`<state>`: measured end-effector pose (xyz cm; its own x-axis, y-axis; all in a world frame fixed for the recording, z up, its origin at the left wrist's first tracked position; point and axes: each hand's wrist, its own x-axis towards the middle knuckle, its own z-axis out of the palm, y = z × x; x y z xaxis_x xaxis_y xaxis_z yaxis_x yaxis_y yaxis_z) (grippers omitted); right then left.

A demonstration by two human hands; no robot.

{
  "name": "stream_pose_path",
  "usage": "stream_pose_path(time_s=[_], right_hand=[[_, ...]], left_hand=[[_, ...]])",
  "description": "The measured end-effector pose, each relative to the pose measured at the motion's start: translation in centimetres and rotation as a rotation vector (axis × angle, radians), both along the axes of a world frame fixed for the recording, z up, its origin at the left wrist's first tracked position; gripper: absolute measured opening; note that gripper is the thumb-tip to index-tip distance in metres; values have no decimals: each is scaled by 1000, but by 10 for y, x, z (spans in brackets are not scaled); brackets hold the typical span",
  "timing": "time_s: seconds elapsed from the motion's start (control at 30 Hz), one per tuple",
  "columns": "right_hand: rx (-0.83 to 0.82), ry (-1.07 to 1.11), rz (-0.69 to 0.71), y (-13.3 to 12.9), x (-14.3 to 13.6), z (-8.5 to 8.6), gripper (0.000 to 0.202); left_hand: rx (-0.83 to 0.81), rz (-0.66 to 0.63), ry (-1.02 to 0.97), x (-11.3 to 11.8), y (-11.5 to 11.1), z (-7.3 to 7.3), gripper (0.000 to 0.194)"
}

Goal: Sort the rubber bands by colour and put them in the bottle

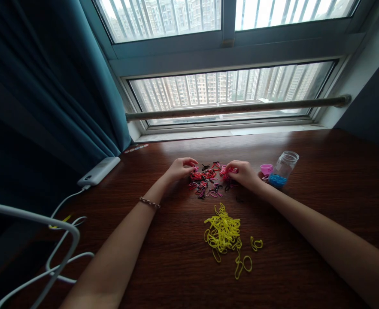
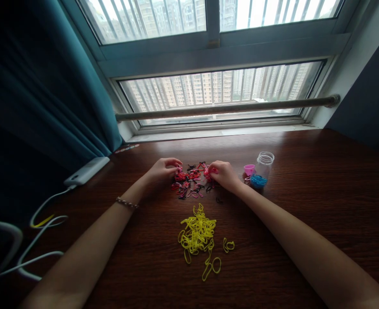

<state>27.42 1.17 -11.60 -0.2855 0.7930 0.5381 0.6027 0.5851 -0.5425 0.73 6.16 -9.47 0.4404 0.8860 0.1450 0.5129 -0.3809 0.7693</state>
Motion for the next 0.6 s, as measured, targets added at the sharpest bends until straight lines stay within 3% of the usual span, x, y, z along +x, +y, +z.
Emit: stream_pose_path(time_s=[0.27,0.47,0.6], right_hand=[[-61,303,-220,3,6,4,17],[-132,545,-156,7,7,8,24],[-173,626,29,1,3,18,24]], left_hand=[[174,-48,106,6,-6,3,38],[182,-44,132,13,-9,4,46],[192,-17,171,14,-5,-3,44]])
